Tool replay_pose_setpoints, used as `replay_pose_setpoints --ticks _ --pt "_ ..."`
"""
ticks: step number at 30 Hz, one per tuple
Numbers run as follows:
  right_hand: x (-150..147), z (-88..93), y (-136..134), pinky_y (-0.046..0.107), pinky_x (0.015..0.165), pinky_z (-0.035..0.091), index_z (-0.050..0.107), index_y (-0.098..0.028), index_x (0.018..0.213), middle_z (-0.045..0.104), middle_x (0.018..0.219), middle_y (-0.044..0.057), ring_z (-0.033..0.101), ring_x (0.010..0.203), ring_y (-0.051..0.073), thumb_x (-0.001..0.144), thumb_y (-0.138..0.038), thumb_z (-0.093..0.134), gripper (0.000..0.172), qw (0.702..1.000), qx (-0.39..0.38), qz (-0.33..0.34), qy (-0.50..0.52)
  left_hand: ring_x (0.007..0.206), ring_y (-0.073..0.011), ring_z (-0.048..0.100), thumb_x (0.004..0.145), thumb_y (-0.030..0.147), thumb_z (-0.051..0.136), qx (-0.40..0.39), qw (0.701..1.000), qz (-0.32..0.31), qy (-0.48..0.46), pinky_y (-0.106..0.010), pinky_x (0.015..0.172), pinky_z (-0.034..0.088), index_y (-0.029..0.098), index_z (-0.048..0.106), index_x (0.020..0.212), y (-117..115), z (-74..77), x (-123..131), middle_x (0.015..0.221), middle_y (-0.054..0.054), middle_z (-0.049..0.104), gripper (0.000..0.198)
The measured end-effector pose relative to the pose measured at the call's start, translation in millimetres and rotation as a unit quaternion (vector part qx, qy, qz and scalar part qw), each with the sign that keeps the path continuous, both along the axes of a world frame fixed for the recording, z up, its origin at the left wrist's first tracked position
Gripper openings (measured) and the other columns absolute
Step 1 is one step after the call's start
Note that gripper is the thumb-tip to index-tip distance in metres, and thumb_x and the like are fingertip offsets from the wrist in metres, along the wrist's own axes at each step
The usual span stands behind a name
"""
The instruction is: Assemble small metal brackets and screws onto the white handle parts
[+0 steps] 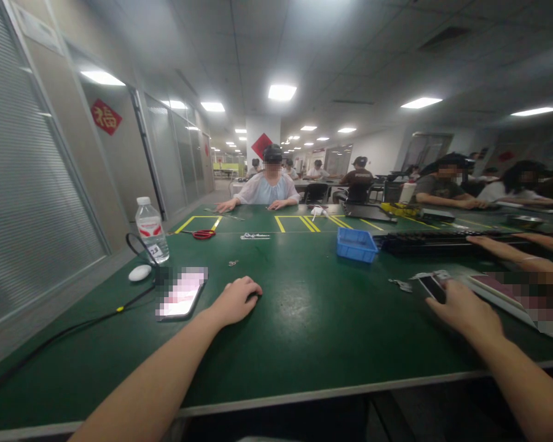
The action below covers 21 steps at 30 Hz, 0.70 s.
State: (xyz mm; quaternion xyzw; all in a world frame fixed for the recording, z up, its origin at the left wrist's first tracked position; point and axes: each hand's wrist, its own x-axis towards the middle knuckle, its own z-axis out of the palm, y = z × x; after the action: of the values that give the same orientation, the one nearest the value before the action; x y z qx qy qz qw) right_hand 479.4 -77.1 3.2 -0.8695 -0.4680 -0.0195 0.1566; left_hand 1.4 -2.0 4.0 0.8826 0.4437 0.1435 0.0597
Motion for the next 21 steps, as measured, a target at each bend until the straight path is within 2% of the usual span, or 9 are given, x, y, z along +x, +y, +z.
replay_pose_setpoints --ticks 4,9,14,17,21 --pt "-12 7.7 -2 0.034 0.068 0.047 0.049 -0.013 0.101 0.054 0.104 0.016 0.059 0.093 0.028 0.081 -0.035 0.048 0.030 0.993 -0.041 0.039 -0.105 0.100 -0.0199 0.052 0.083 0.021 0.046 -0.004 1.000 -0.002 0.000 -0.033 0.088 0.041 0.023 0.061 0.098 0 0.4 0 0.103 -0.005 0.057 0.022" --pt "-16 6.0 1 0.033 0.070 0.046 0.051 -0.016 0.103 0.053 0.106 0.012 0.055 0.097 0.027 0.078 -0.025 0.052 0.027 0.978 -0.068 0.121 -0.155 0.101 -0.0204 0.052 0.084 0.023 0.045 -0.006 1.000 0.002 0.000 -0.034 0.089 0.041 0.023 0.061 0.098 0 -0.7 0 0.104 -0.005 0.056 0.022" --pt "-17 5.3 0 0.033 0.068 0.046 0.052 -0.014 0.105 0.053 0.105 0.013 0.055 0.096 0.027 0.081 -0.028 0.048 0.028 0.978 -0.042 0.108 -0.176 0.101 -0.0211 0.051 0.084 0.023 0.045 -0.006 1.000 0.000 0.002 -0.035 0.088 0.041 0.023 0.061 0.099 1 -1.2 -1 0.104 -0.005 0.056 0.023" --pt "-15 6.5 0 0.033 0.068 0.047 0.053 -0.014 0.110 0.055 0.107 0.014 0.056 0.096 0.028 0.080 -0.033 0.049 0.035 0.990 -0.009 0.073 -0.117 0.102 -0.0210 0.051 0.083 0.023 0.044 -0.009 1.000 0.004 0.001 -0.035 0.089 0.041 0.024 0.061 0.099 -1 -0.2 0 0.105 -0.005 0.056 0.023" --pt "-10 6.4 4 0.032 0.071 0.048 0.057 -0.012 0.112 0.061 0.106 0.014 0.059 0.094 0.027 0.077 -0.038 0.053 0.044 0.995 0.048 0.026 0.086 0.101 -0.0208 0.051 0.084 0.023 0.044 -0.010 1.000 0.007 0.001 -0.035 0.089 0.041 0.024 0.061 0.099 -2 0.6 0 0.105 -0.005 0.056 0.023"
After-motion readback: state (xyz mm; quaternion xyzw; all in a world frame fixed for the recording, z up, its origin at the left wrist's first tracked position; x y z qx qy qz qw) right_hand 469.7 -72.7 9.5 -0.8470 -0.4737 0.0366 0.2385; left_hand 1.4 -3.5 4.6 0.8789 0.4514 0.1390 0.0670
